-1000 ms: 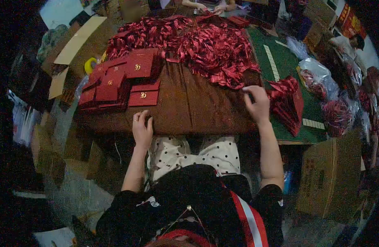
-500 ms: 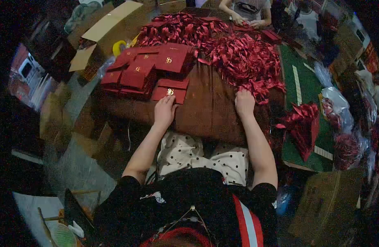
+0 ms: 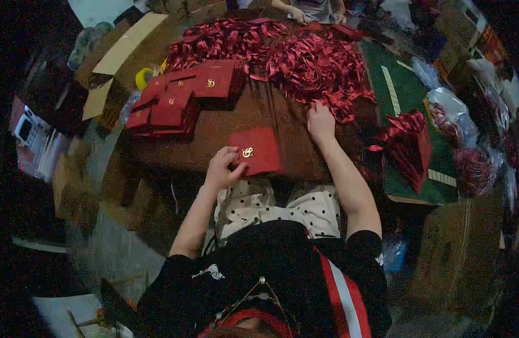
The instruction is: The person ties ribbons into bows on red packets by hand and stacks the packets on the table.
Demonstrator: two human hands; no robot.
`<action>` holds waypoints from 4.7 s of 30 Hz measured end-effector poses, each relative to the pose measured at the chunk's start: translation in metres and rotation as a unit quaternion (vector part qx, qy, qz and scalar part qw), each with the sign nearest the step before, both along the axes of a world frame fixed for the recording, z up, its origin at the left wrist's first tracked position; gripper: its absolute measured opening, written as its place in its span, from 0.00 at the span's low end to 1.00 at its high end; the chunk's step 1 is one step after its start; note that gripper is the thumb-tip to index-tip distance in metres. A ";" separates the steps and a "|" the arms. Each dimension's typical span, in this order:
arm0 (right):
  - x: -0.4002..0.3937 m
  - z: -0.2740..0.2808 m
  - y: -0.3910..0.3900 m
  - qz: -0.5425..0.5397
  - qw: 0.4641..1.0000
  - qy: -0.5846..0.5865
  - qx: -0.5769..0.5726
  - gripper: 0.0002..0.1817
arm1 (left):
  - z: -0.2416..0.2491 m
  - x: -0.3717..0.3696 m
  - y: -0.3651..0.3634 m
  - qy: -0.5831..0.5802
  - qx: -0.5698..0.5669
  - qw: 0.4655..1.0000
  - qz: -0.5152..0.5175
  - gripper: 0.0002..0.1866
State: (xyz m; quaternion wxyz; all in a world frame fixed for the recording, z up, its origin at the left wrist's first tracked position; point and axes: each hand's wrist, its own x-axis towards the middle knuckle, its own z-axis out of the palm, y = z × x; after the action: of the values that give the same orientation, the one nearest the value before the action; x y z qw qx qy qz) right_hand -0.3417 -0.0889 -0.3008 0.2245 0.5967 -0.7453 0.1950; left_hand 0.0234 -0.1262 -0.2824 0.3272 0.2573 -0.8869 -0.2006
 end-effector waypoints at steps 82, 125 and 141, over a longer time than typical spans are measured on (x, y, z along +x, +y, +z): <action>0.123 0.015 0.005 0.164 0.915 -0.366 0.053 0.14 | 0.002 -0.065 -0.020 -0.081 0.180 0.977 0.077 0.15; 0.049 0.016 0.068 0.124 0.607 -0.732 -0.282 0.16 | -0.008 -0.068 0.033 -0.030 0.062 0.975 0.211 0.29; 0.123 0.031 0.041 0.181 0.798 -0.563 -0.114 0.12 | 0.001 -0.062 0.032 -0.051 0.074 0.969 0.232 0.25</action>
State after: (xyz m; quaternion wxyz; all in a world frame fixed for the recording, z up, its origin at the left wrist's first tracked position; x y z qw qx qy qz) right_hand -0.2182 -0.0480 -0.2693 -0.2078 0.4761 -0.5911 0.6171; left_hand -0.0387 -0.0947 -0.2813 0.2995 0.4895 -0.8010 -0.1704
